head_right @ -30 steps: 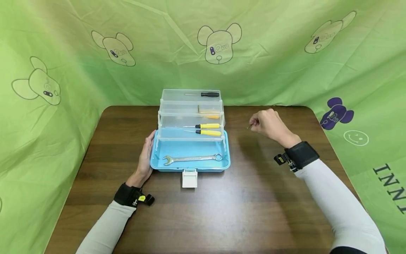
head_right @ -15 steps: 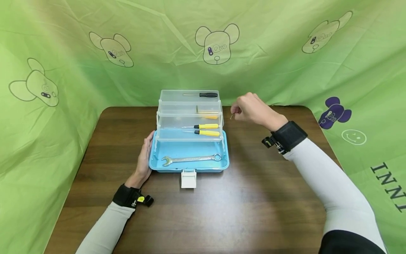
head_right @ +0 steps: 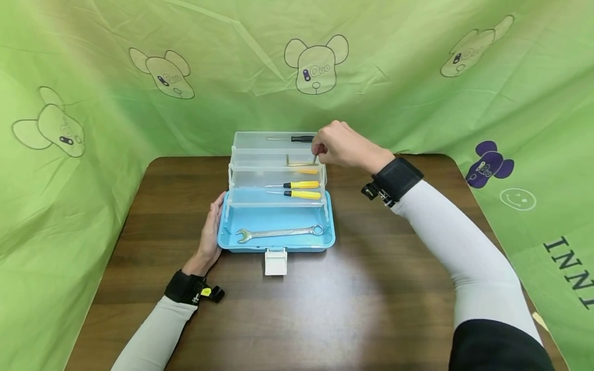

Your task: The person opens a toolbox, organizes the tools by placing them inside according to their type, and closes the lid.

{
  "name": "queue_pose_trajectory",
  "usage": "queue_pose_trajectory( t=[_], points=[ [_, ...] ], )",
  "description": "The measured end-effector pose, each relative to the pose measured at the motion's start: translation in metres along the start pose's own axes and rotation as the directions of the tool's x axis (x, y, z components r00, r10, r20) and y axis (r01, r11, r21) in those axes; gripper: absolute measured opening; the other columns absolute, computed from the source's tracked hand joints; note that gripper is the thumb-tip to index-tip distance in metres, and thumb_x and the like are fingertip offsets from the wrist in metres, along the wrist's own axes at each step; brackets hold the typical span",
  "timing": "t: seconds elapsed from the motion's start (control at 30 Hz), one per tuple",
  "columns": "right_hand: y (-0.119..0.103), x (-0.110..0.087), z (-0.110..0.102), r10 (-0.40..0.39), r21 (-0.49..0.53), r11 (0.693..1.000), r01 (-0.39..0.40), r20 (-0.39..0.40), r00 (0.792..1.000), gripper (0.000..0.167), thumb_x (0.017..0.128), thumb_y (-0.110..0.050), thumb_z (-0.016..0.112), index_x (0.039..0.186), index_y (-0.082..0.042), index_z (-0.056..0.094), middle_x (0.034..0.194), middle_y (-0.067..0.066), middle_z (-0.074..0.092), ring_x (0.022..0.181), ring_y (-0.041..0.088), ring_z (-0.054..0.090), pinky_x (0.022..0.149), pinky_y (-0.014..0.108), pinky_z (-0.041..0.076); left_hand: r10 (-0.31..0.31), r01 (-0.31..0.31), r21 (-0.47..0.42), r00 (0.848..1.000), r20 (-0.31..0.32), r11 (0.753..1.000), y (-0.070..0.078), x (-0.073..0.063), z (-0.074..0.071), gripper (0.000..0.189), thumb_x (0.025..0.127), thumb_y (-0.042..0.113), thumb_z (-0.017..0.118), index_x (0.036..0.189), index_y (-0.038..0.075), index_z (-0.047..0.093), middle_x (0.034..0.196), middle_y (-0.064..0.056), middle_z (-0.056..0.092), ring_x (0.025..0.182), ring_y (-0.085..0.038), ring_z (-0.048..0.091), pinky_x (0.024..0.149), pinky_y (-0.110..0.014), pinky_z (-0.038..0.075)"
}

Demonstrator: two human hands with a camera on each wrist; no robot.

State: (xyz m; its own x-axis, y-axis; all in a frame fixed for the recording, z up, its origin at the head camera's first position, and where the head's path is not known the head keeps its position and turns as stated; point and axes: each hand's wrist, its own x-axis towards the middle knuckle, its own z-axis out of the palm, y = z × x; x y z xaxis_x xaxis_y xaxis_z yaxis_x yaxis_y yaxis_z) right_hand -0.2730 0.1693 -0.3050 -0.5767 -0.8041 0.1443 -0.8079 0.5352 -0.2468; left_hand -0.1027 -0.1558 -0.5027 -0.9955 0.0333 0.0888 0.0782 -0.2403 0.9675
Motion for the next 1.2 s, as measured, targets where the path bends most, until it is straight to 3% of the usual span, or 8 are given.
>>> queue_pose_trajectory(
  t=[0.3,0.53,0.83,1.2],
  points=[
    [-0.008,0.038,0.007,-0.085,0.044,0.996,0.083,0.053,0.995,0.02,0.086,0.008,0.068,0.095,-0.003,0.082,0.089,0.007,0.076,0.08,0.019,0.067,0.077,0.042,0.058,-0.004,0.004,-0.002,1.0,-0.015,1.0,0.001,0.001,-0.001,0.068,0.116,0.042,0.015,0.168,-0.001,0.006,0.176,-0.017,0.01,0.163,-0.028,0.007,0.131,-0.05,0.005],
    [-0.011,0.061,0.02,-0.106,0.067,0.993,0.099,0.103,0.989,0.02,0.087,0.008,0.067,0.094,-0.003,0.082,0.085,0.006,0.073,0.077,0.019,0.063,0.076,0.039,0.056,-0.01,0.01,0.0,1.0,-0.012,1.0,0.001,0.0,-0.003,0.068,0.117,0.042,0.015,0.169,0.0,0.006,0.176,-0.016,0.01,0.163,-0.028,0.007,0.131,-0.05,0.005],
    [0.001,0.067,0.042,-0.111,0.052,0.993,0.105,0.136,0.984,0.021,0.088,0.009,0.066,0.093,-0.004,0.081,0.089,0.007,0.075,0.081,0.021,0.067,0.078,0.042,0.058,-0.014,0.014,0.003,1.0,-0.004,1.0,0.0,0.0,-0.002,0.068,0.116,0.042,0.014,0.168,-0.001,0.006,0.176,-0.016,0.009,0.163,-0.027,0.007,0.131,-0.05,0.005],
    [0.005,0.061,0.049,-0.08,-0.013,0.996,0.083,0.161,0.984,0.02,0.088,0.011,0.068,0.093,-0.004,0.08,0.091,0.011,0.076,0.08,0.025,0.067,0.075,0.044,0.059,-0.019,0.019,0.009,1.0,-0.001,1.0,-0.001,0.0,-0.001,0.068,0.117,0.043,0.015,0.168,-0.001,0.006,0.177,-0.016,0.008,0.163,-0.028,0.005,0.131,-0.051,0.004]
  ],
)
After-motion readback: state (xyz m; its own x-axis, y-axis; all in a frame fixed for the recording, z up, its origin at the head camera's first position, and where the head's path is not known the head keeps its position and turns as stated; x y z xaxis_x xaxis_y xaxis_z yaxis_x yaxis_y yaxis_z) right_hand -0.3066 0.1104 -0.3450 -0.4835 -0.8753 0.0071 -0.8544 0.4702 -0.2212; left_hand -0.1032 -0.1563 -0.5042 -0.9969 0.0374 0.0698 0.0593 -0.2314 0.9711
